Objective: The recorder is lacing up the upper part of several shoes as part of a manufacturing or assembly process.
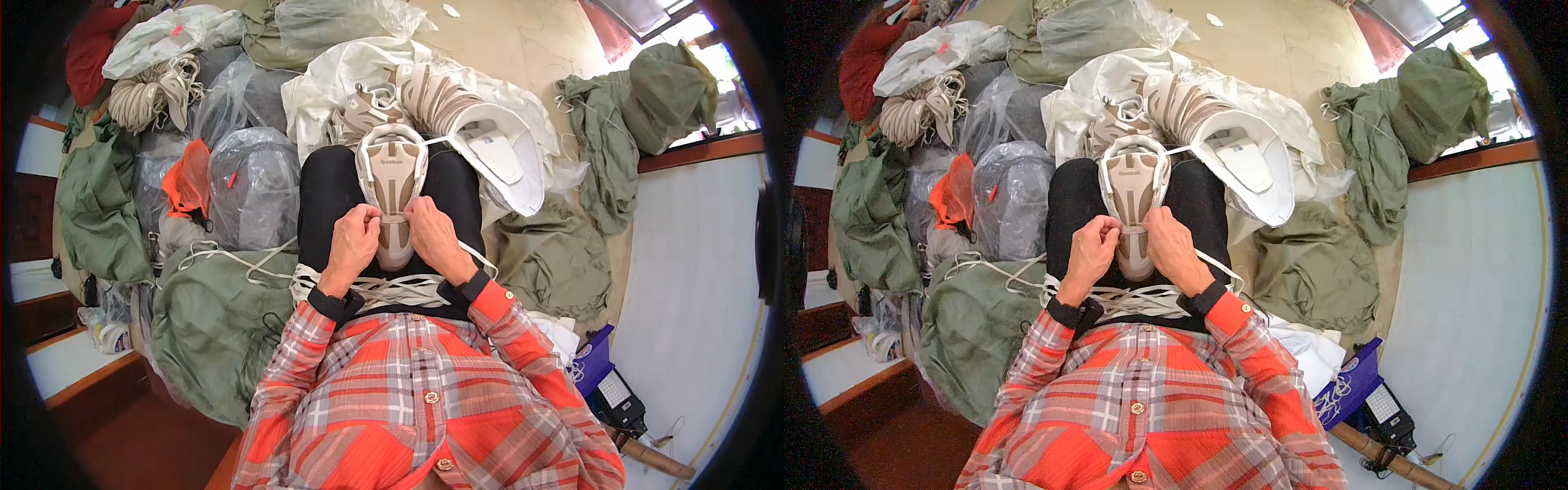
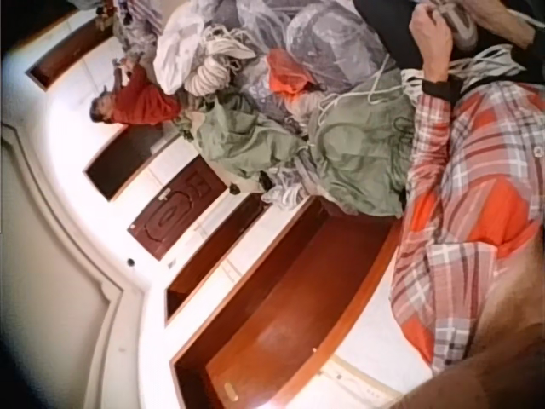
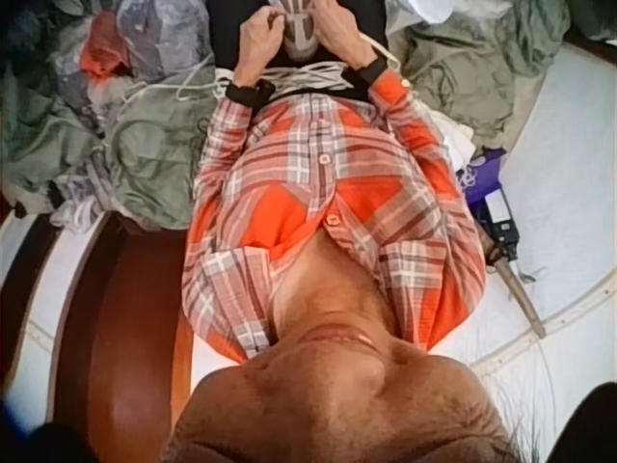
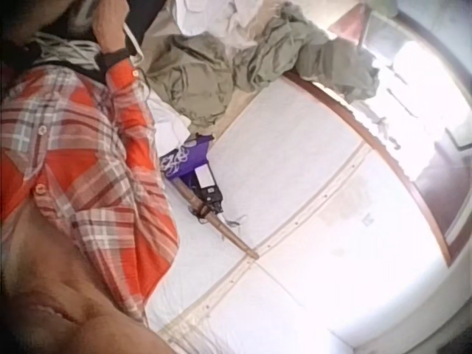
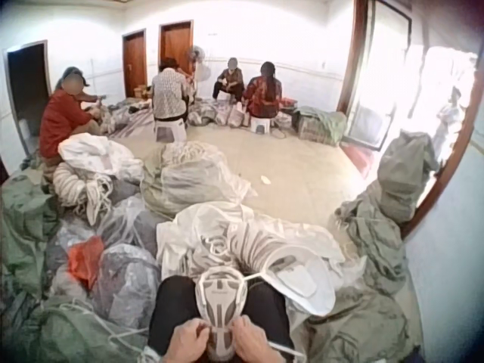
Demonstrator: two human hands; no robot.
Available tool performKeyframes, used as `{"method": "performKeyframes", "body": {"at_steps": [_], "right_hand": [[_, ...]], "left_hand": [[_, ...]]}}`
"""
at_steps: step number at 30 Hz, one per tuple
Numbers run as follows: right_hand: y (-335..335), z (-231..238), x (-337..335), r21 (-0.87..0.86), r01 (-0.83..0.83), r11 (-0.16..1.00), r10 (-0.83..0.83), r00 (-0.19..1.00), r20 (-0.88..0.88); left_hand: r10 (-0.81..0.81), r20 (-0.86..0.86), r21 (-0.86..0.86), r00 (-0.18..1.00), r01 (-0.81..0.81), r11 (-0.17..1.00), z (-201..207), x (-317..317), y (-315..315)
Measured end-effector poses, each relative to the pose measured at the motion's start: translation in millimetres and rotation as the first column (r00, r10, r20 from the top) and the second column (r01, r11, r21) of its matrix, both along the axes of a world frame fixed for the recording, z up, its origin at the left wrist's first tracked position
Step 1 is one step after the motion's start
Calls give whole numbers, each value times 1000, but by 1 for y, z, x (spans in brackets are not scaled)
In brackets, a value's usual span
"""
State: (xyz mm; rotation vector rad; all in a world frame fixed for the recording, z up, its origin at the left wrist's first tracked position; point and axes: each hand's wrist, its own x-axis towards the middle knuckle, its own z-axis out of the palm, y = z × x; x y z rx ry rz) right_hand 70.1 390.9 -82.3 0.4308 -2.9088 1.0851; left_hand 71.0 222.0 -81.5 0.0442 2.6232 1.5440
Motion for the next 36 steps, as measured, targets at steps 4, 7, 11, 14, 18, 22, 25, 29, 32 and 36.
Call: {"method": "performKeyframes", "body": {"at_steps": [4,7,11,14,18,22,25,29,32,36], "right_hand": [[-1,-2,1,37,-3,999,5,999,-46],[-5,1,1,106,-12,994,19,998,-62],[-10,7,-4,181,-60,982,70,996,-52],[-11,-6,-9,122,-28,992,30,999,-15],[-15,-4,-7,108,-11,994,5,999,52],[-3,3,2,23,-90,996,93,983,-159],[-2,8,2,-23,-86,996,81,984,-158],[-3,10,3,22,-69,997,71,990,-123],[-6,7,2,-14,-59,998,57,992,-116],[-11,5,-4,-67,-57,996,51,994,-99]], "left_hand": [[13,12,1,1000,-13,1000,2,0,1],[30,7,-27,1000,-30,999,3,-1,2],[43,55,-21,998,-42,999,2,-2,2],[31,63,3,998,-31,1000,0,-2,2],[27,122,19,992,-30,999,5,-2,2],[43,177,111,983,-63,992,1,1,2],[39,150,82,988,-52,995,2,1,2],[47,142,109,989,-63,992,3,0,3],[46,106,98,993,-57,994,2,0,4],[51,116,83,992,-61,995,4,1,5]]}}
